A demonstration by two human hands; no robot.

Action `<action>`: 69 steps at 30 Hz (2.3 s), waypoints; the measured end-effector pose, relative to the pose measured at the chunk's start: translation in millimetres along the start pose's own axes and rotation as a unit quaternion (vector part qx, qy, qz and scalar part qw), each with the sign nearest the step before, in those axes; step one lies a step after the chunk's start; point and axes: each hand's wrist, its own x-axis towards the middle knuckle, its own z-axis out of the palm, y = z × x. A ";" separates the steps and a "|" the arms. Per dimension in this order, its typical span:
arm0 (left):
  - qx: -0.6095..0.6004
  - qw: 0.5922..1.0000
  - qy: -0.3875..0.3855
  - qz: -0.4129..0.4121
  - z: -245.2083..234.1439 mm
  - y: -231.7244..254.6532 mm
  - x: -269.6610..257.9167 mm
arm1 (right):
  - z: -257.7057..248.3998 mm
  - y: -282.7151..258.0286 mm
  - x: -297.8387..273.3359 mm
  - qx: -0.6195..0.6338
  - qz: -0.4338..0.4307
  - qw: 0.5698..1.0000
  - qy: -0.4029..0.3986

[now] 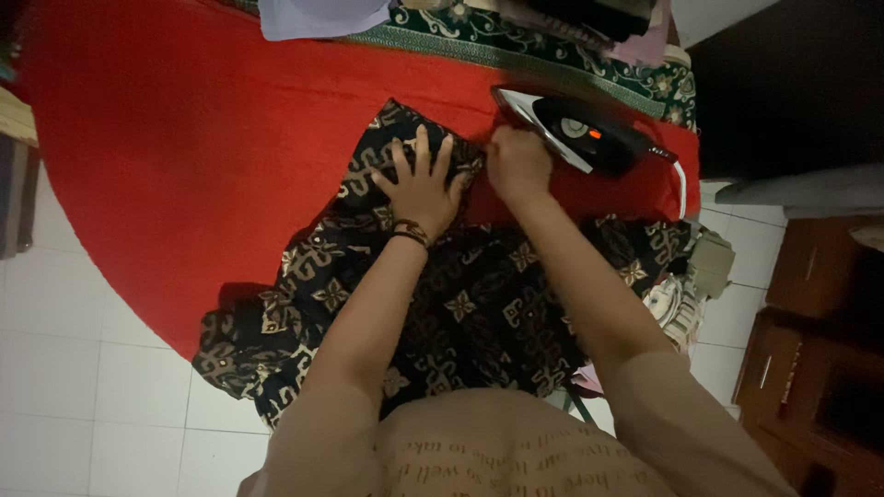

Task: The person irons a patterned black and gold garment on a red-covered table. They repeatedly smooth the fabric with their hands and move the iron across different sections, including the sleeves and body, to remove wrinkles.

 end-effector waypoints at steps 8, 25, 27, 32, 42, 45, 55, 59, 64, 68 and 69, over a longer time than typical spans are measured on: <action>-0.066 0.995 -0.058 -0.054 -27.2 17.0 10.1 | -90.0 87.6 16.3 -0.020 -0.013 0.995 0.093; -0.099 0.954 0.246 -0.140 -55.3 -115.2 -93.5 | -109.1 22.4 -15.0 -0.032 0.011 0.991 -0.128; -0.130 0.947 0.262 -0.135 -60.1 -128.5 -106.8 | -93.3 -17.4 -22.1 -0.055 -0.046 0.980 -0.187; -0.192 0.950 0.189 -0.155 -67.9 -137.1 -122.8 | -44.3 -68.3 -19.0 -0.050 -0.145 0.973 -0.173; -0.252 0.955 0.141 -0.062 -76.6 -161.3 -137.3 | -23.7 -54.6 47.3 -0.052 -0.143 0.981 -0.124; -0.255 0.958 0.123 -0.053 -82.3 -165.1 -139.4 | -32.2 -43.2 38.8 -0.077 -0.205 0.965 -0.143; -0.274 0.945 0.157 -0.080 -77.8 -153.7 -143.2 | -9.8 -28.9 54.8 -0.091 -0.188 0.969 -0.132; -0.226 0.956 0.135 -0.133 -78.0 -149.1 -144.6 | -5.5 -25.4 54.5 -0.087 -0.155 0.978 -0.108; -0.196 0.963 0.120 -0.138 -80.2 -152.6 -148.6 | -7.2 -34.3 61.2 -0.065 -0.132 0.983 -0.107; -0.189 0.963 0.125 -0.144 -81.4 -160.0 -143.7 | -23.6 -26.6 31.2 -0.098 -0.079 0.979 -0.163; -0.199 0.961 0.137 -0.136 -83.4 -162.0 -139.0 | -24.9 -25.2 20.2 -0.099 -0.058 0.981 -0.159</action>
